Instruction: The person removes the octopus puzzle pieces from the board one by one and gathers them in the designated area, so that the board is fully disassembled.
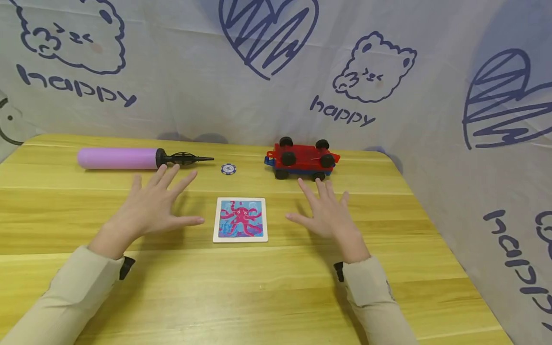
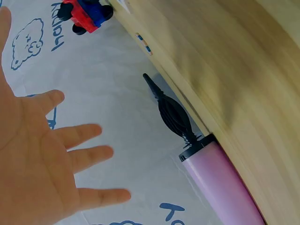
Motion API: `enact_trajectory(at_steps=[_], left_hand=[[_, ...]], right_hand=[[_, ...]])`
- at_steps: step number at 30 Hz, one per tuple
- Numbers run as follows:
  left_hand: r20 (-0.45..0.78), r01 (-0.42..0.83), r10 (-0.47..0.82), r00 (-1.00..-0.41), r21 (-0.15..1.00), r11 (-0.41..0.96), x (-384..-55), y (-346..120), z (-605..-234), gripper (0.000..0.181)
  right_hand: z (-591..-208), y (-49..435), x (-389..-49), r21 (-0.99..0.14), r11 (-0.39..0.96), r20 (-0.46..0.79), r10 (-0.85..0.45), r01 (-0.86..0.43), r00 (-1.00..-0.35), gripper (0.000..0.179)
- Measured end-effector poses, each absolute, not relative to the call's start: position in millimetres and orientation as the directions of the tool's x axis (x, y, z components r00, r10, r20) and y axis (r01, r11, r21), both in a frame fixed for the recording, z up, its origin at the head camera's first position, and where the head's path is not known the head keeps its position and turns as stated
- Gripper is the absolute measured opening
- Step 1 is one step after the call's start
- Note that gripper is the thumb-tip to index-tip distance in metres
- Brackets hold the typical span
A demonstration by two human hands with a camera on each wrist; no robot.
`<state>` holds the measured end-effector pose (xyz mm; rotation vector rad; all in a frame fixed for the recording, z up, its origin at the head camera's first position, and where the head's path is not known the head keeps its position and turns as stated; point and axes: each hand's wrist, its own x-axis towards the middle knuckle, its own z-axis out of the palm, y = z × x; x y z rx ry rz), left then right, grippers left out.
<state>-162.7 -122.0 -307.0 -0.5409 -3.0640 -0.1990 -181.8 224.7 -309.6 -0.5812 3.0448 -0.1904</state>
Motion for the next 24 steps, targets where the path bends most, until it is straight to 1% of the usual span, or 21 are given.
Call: enact_trajectory(at_steps=[9,14,19,24], left_hand=[[0.067,0.386,0.381,-0.922,0.181,0.904,-164,-120,-304,0.093],[0.049,0.404,0.403,-0.914,0.215,0.889,-165,-118,-301,0.087],[0.037,0.402,0.406,-0.913,0.249,0.881,-169,-117,-301,0.079],[0.053,0.435,0.440,-0.896,0.293,0.851,-175,-116,-305,0.062]], right_hand=[[-309,218,-191,-0.268,0.856,0.018,-0.455,-0.442,-0.890,0.073],[-310,210,-195,-0.347,0.813,0.027,-0.489,-0.467,-0.872,0.069],[-312,201,-200,-0.414,0.756,0.023,-0.548,-0.507,-0.836,0.064],[-313,192,-203,-0.446,0.737,0.008,-0.564,-0.508,-0.825,0.059]])
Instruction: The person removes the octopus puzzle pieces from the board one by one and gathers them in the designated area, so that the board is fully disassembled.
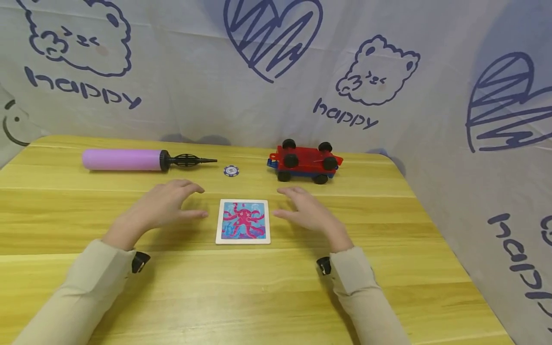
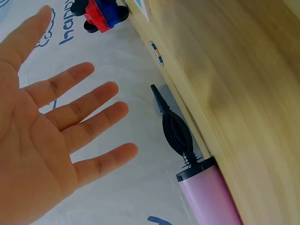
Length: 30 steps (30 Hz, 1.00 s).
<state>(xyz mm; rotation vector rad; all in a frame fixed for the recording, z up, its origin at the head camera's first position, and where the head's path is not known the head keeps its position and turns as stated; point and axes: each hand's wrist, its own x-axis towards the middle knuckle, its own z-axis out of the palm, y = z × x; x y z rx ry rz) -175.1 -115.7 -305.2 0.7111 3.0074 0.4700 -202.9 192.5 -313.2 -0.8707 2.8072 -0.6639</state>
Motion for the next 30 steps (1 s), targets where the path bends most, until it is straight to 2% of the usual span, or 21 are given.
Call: enact_trajectory(at_steps=[6,14,21,30], left_hand=[[0.029,0.450,0.471,-0.882,0.354,0.820,-184,-112,-307,0.046],[-0.070,0.409,0.476,-0.877,0.413,0.814,-195,-108,-309,0.045],[-0.124,0.400,0.493,-0.861,0.434,0.807,-204,-102,-309,0.044],[-0.195,0.374,0.523,-0.830,0.501,0.780,-213,-95,-309,0.035]], right_hand=[[-311,185,-205,-0.464,0.721,-0.004,-0.583,-0.515,-0.813,0.055],[-311,176,-211,-0.464,0.702,-0.055,-0.632,-0.541,-0.773,0.050],[-315,165,-217,-0.519,0.683,-0.107,-0.648,-0.514,-0.754,0.044],[-318,153,-223,-0.550,0.652,-0.139,-0.687,-0.521,-0.713,0.038]])
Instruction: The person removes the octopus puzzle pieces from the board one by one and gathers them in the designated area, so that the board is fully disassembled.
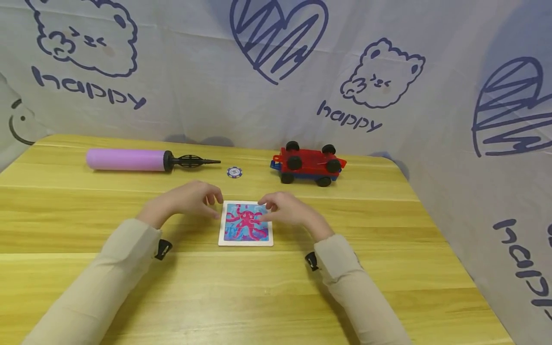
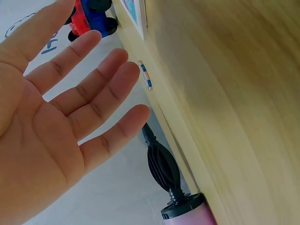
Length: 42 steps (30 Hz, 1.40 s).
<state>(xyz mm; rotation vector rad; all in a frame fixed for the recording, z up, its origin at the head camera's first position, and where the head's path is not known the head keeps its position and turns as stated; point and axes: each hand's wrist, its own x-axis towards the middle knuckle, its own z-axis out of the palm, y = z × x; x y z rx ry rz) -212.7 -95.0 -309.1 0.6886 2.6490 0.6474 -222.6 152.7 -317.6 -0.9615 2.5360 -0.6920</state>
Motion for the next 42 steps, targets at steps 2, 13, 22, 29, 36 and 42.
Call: enact_trajectory(at_steps=[2,13,22,29,36,42], left_hand=[[-0.203,0.374,0.534,-0.821,0.515,0.771,-214,-94,-310,0.039],[-0.268,0.335,0.530,-0.804,0.534,0.777,-220,-91,-316,0.056],[-0.295,0.332,0.530,-0.795,0.519,0.787,-224,-90,-320,0.056],[-0.305,0.331,0.521,-0.798,0.500,0.800,-226,-88,-322,0.058],[-0.333,0.307,0.480,-0.811,0.456,0.835,-225,-83,-325,0.061],[-0.354,0.284,0.447,-0.821,0.426,0.859,-224,-80,-325,0.063]], right_hand=[[-319,150,-224,-0.554,0.651,-0.156,-0.694,-0.519,-0.703,0.037],[-323,133,-236,-0.564,0.668,-0.259,-0.702,-0.485,-0.664,0.035],[-324,117,-242,-0.534,0.685,-0.298,-0.701,-0.495,-0.648,0.033],[-327,111,-247,-0.508,0.698,-0.310,-0.694,-0.504,-0.649,0.035],[-332,108,-250,-0.500,0.708,-0.310,-0.684,-0.499,-0.661,0.034],[-334,104,-252,-0.497,0.722,-0.315,-0.667,-0.482,-0.675,0.033]])
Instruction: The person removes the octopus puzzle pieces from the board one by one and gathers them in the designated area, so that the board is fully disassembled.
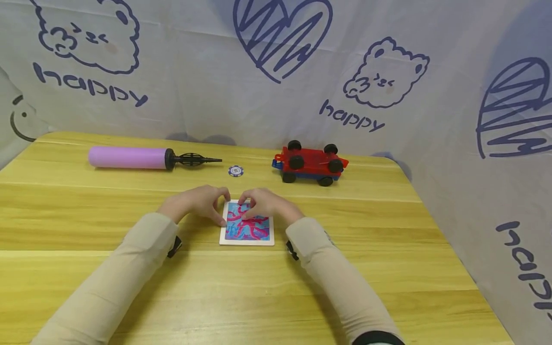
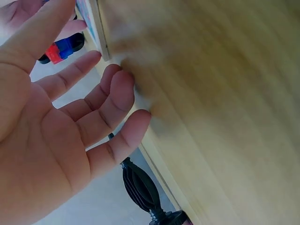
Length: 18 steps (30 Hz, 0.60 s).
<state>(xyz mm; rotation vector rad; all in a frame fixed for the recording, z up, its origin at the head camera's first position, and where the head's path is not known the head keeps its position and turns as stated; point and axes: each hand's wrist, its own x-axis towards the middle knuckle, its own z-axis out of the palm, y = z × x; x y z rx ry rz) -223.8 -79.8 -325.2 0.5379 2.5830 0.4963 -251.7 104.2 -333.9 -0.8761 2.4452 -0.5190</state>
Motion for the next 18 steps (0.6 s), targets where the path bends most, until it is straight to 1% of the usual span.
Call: enact_trajectory(at_steps=[10,18], left_hand=[[-0.352,0.299,0.439,-0.827,0.387,0.872,-223.1,-79.9,-325.7,0.065],[-0.338,0.301,0.450,-0.827,0.409,0.861,-224.2,-83.5,-328.7,0.062]], right_hand=[[-335.0,99.0,-251.6,-0.492,0.729,-0.317,-0.659,-0.476,-0.682,0.035],[-338.1,97.1,-250.4,-0.499,0.733,-0.313,-0.650,-0.462,-0.693,0.035]])
